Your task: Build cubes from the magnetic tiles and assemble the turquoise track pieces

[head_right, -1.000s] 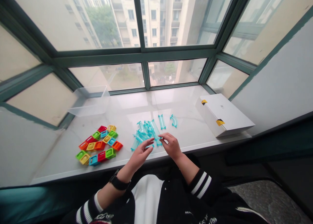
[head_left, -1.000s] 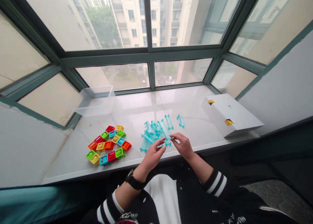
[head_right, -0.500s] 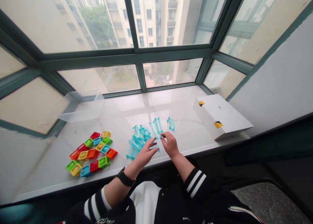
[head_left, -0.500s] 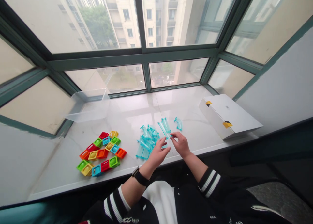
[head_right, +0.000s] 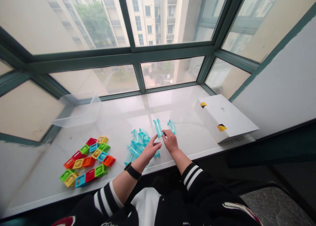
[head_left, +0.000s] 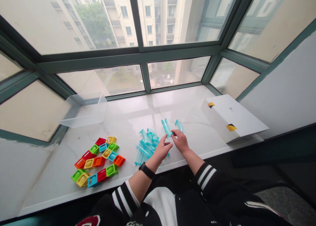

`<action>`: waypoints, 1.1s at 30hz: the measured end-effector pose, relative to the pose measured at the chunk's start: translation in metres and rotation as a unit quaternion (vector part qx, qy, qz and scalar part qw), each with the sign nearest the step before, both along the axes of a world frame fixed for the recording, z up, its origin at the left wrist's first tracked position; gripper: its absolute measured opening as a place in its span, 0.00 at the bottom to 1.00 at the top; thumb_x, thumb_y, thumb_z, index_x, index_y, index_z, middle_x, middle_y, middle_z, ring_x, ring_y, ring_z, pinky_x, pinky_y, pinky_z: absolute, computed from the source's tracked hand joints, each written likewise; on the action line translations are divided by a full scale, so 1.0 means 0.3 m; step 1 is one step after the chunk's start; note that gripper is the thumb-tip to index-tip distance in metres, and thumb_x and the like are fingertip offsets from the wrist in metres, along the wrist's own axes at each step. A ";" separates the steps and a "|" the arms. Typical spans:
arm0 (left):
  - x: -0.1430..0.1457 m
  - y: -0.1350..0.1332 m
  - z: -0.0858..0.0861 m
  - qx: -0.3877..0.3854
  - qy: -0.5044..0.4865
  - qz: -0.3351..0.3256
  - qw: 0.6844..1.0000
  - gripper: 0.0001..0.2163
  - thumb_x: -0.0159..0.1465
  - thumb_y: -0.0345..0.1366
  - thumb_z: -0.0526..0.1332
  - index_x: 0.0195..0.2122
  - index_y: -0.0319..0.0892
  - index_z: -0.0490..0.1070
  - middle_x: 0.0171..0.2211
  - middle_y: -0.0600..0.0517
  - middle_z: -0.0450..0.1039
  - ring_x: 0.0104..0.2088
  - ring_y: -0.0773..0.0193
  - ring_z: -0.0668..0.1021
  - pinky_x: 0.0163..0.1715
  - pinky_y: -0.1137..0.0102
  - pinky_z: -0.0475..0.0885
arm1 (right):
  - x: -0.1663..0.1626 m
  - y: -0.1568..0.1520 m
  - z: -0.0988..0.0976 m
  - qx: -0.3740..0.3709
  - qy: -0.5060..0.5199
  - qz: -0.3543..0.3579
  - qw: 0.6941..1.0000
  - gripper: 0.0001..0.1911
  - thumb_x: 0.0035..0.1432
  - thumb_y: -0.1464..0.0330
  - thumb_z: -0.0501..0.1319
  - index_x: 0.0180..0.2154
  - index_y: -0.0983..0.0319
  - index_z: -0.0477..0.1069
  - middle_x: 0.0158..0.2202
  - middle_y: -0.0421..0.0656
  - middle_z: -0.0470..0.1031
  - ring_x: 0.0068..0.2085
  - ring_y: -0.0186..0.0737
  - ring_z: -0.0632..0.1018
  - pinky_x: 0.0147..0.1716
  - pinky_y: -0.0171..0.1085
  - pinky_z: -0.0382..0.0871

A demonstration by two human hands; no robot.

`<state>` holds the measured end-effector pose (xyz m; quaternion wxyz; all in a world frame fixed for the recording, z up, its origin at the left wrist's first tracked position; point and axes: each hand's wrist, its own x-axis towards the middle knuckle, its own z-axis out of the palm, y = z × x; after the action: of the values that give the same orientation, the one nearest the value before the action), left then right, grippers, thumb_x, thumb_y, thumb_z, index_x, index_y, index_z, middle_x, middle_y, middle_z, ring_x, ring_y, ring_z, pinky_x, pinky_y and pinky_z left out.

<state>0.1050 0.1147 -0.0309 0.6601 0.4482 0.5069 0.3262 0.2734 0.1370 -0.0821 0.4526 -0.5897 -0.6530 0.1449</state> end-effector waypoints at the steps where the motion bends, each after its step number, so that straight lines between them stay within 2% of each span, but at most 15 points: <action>1: 0.006 0.008 -0.005 -0.010 -0.003 0.002 1.000 0.41 0.59 0.41 0.74 0.72 0.45 0.60 0.65 0.38 0.69 0.60 0.50 0.76 0.60 0.57 0.72 | 0.000 0.008 -0.006 -0.002 -0.004 -0.001 1.000 0.13 0.66 0.69 0.59 0.49 0.58 0.77 0.42 0.46 0.79 0.39 0.44 0.80 0.44 0.44 0.78; 3: 0.018 0.020 -0.013 -0.025 -0.007 0.001 1.000 0.42 0.60 0.40 0.74 0.73 0.44 0.58 0.58 0.40 0.75 0.57 0.53 0.78 0.60 0.57 0.72 | 0.001 0.022 -0.018 -0.009 -0.011 -0.003 1.000 0.13 0.65 0.70 0.59 0.49 0.58 0.77 0.43 0.46 0.79 0.39 0.44 0.80 0.43 0.44 0.78; 6: 0.035 0.031 -0.015 -0.039 -0.008 -0.004 0.999 0.42 0.62 0.40 0.72 0.74 0.42 0.54 0.52 0.41 0.78 0.51 0.56 0.80 0.57 0.57 0.74 | 0.005 0.039 -0.035 -0.019 -0.015 0.002 1.000 0.13 0.65 0.70 0.58 0.48 0.58 0.78 0.43 0.46 0.79 0.40 0.44 0.80 0.43 0.44 0.77; 17: 0.042 0.037 -0.051 -0.051 0.000 -0.015 0.999 0.45 0.60 0.47 0.72 0.74 0.44 0.53 0.51 0.43 0.77 0.49 0.57 0.79 0.55 0.58 0.73 | 0.008 0.062 -0.087 -0.006 -0.037 0.015 0.999 0.13 0.65 0.73 0.58 0.47 0.59 0.78 0.44 0.47 0.80 0.43 0.46 0.80 0.48 0.45 0.76; 27: 0.047 0.036 -0.051 -0.049 -0.003 -0.016 0.999 0.45 0.60 0.46 0.72 0.74 0.44 0.53 0.51 0.44 0.76 0.48 0.57 0.79 0.53 0.59 0.74 | 0.008 0.062 -0.113 -0.007 -0.045 0.016 0.999 0.14 0.65 0.73 0.58 0.48 0.58 0.78 0.45 0.47 0.80 0.47 0.48 0.81 0.50 0.47 0.77; 33: 0.050 0.038 -0.062 -0.053 0.006 -0.006 0.999 0.42 0.62 0.42 0.71 0.74 0.43 0.53 0.48 0.45 0.77 0.47 0.59 0.80 0.52 0.60 0.75 | 0.010 0.060 -0.120 -0.001 -0.051 0.013 0.999 0.13 0.65 0.73 0.58 0.47 0.58 0.78 0.45 0.47 0.80 0.47 0.48 0.81 0.50 0.46 0.77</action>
<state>0.1200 0.1261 -0.0496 0.6818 0.4175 0.5247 0.2925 0.2763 0.1549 -0.1181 0.4159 -0.5884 -0.6828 0.1208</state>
